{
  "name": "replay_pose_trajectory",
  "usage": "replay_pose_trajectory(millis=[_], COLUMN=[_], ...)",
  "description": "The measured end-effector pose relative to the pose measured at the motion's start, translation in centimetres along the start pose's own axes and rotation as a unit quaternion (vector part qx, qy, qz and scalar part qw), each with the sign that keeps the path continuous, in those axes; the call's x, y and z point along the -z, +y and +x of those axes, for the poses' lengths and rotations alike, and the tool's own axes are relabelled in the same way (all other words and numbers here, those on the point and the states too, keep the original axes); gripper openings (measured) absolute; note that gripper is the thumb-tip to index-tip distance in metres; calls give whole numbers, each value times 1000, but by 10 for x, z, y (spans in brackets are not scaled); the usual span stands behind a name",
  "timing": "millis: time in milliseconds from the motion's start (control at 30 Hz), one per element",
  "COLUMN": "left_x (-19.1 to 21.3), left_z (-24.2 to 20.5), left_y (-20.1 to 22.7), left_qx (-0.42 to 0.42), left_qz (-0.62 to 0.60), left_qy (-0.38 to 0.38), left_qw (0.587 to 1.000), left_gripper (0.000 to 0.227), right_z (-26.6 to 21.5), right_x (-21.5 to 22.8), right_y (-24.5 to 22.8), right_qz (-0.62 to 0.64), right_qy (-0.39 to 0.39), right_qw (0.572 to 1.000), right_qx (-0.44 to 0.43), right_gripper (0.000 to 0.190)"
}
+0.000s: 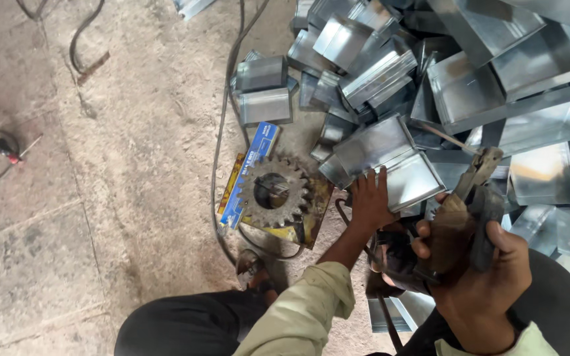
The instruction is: The person sits on the floor and welds small rectangular metal frames using a handheld welding torch. They repeatedly pick up frames from a pile, position them on a small stand, weld the seams, and then place the finished frames back onto the pile.
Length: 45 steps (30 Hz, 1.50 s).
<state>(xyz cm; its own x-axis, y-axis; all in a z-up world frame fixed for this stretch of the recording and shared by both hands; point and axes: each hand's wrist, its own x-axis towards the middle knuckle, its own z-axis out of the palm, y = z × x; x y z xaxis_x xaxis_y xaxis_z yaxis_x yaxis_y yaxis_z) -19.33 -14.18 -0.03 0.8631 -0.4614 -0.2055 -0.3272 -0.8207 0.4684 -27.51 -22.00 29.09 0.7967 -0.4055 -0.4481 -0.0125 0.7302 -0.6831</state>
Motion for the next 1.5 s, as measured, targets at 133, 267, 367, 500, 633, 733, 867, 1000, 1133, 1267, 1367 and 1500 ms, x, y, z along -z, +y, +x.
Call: replay_pose_trajectory(millis=[133,267,367,500,633,733,867,1000,1133,1267,1367,1500], left_x=[32,98,152,188,162,133,125,110,144,204,242,233], left_z=[5,79,155,208,218,231,228,230,224,204,184,123], left_y=[6,-33,-118,-249,-336,-344,-340,-347,-336,-294,-233,-126], left_qx=[-46,-32,-171,17,166,175,105,33,17,-28,-49,-105], left_qz=[38,-48,-86,103,241,271,342,372,318,312,227,112], left_qy=[-66,-129,262,26,-146,-193,-216,-121,-121,-23,27,124], left_qw=[996,990,946,994,945,927,909,920,940,949,972,980], left_gripper=[115,54,72,132,147,152,150,140,137,133,139,132], right_z=[-1,6,27,55,70,65,65,59,70,66,20,18], right_x=[-3,44,111,169,182,191,208,213,198,149,72,-14], right_y=[-7,-10,-8,-1,3,0,-1,0,2,-4,-9,-15], right_qz=[-26,88,310,369,369,384,366,342,348,288,90,-101], right_qy=[44,-49,-167,-266,-326,-297,-290,-272,-320,-208,64,132], right_qw=[999,994,923,863,833,830,834,858,837,914,994,983], right_qx=[4,-49,-157,-217,-251,-275,-294,-269,-277,-193,14,73], right_gripper=[60,68,62,54,59,57,58,62,61,66,71,71])
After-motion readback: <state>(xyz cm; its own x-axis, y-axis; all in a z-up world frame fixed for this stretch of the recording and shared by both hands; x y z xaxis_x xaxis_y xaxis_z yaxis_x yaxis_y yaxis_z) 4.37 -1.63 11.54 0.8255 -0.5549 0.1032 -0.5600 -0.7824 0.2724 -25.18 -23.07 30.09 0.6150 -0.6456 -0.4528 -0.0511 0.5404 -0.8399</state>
